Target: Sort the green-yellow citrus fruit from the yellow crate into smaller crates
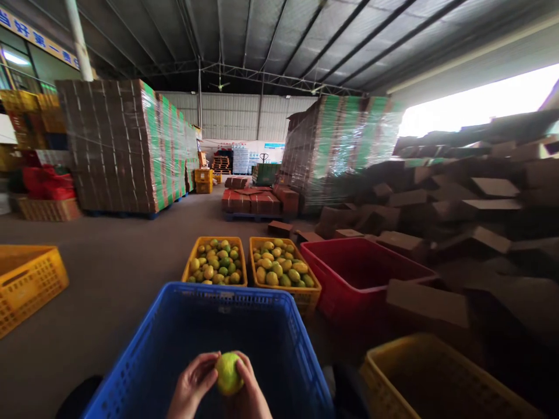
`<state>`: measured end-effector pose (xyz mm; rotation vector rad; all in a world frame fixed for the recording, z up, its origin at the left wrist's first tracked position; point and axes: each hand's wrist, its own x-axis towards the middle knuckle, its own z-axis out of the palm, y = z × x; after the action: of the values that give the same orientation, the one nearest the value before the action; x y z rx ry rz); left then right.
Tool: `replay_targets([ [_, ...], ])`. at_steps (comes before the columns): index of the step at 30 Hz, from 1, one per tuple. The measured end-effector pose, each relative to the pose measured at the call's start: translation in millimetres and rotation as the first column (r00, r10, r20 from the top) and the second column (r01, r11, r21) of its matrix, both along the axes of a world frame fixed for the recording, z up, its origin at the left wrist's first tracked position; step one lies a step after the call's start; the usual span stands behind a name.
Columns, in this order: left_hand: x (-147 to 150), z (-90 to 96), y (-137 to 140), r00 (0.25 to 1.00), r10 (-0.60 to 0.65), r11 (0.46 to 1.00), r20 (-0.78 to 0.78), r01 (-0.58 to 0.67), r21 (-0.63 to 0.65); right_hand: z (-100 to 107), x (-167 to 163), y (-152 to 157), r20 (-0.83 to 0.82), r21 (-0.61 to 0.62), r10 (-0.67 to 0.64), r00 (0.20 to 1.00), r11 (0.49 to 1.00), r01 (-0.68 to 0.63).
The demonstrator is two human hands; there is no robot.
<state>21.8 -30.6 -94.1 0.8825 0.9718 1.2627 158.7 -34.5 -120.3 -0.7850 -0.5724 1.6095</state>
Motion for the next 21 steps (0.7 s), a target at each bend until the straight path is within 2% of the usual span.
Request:
replay_targets([
  [3, 7.7, -10.6, -1.1, 0.993, -0.060, 0.990, 0.101, 0.072, -0.119, 3.2, 13.6, -0.2, 0.077, 0.006, -0.003, 0.997, 1.000, 0.002],
  [5, 11.7, -15.2, -3.6, 0.974, -0.150, 0.969, 0.170, 0.179, -0.173, 6.4, 20.0, -2.1, 0.178, 0.086, -0.049, 0.983, 0.996, 0.034],
  [7, 11.7, -15.9, -7.2, 0.948, -0.226, 0.942, 0.225, 0.271, -0.197, 9.2, 20.5, -5.3, 0.262, 0.158, -0.029, 0.965, 0.987, -0.013],
  [9, 7.1, -12.7, -10.3, 0.940, -0.239, 0.930, 0.244, 0.294, -0.221, 10.6, 16.1, -8.9, 0.289, 0.161, 0.014, 0.957, 0.985, -0.063],
  [12, -2.4, -4.3, -12.4, 0.954, -0.214, 0.926, 0.210, 0.266, -0.266, 10.7, 8.0, -11.4, 0.216, 0.071, 0.015, 0.976, 0.997, -0.031],
  [16, -7.0, 2.1, -10.5, 0.974, -0.084, 0.957, 0.211, 0.138, -0.256, 9.1, 5.4, -7.4, 0.075, -0.075, 0.022, 0.997, 0.997, -0.016],
  [19, -7.3, -0.9, -5.0, 0.970, -0.033, 0.959, 0.242, 0.099, -0.266, 6.4, 4.6, -3.9, 0.019, -0.145, 0.110, 0.994, 0.984, -0.106],
  [21, -8.5, -4.7, -0.6, 0.967, -0.041, 0.954, 0.253, 0.113, -0.279, 3.6, 1.2, -2.8, -0.005, -0.139, 0.202, 0.979, 0.970, -0.201],
])
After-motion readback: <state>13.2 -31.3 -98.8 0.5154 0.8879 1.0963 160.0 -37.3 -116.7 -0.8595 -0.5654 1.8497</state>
